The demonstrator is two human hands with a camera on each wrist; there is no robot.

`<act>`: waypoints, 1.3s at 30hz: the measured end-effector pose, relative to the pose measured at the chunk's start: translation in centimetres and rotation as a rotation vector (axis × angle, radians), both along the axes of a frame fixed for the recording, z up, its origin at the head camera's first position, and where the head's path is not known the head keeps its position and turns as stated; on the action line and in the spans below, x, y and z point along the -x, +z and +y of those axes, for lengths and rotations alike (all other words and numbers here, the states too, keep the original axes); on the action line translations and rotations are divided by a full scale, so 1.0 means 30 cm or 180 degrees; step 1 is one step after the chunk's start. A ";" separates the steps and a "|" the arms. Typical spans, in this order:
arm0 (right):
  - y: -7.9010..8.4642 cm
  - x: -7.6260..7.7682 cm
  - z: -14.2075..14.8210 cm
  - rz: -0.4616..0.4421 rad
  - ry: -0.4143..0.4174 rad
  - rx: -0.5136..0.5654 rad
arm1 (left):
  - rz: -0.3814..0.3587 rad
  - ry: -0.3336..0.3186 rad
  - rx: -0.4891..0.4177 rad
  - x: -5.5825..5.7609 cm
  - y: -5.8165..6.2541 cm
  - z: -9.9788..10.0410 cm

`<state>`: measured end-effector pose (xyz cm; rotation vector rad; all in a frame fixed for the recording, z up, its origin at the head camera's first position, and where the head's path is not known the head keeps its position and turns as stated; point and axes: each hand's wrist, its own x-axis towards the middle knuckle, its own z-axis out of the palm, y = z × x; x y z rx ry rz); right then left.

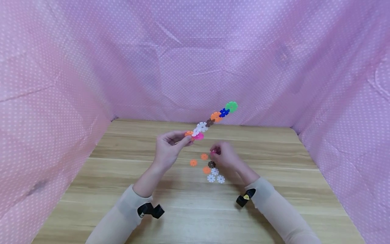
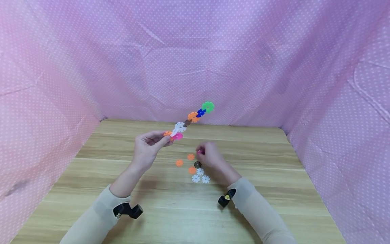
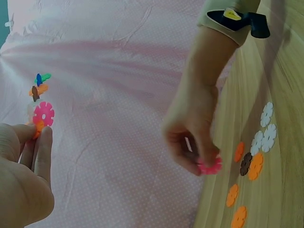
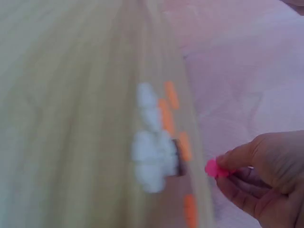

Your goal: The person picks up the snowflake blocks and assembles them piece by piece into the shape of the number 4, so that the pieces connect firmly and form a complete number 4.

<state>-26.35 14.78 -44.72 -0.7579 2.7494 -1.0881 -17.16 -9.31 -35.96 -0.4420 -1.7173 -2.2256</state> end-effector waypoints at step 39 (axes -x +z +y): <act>0.356 -0.183 -0.021 0.0085 0.0516 0.2583 | -0.0019 -0.0057 -0.0024 0.001 -0.003 0.010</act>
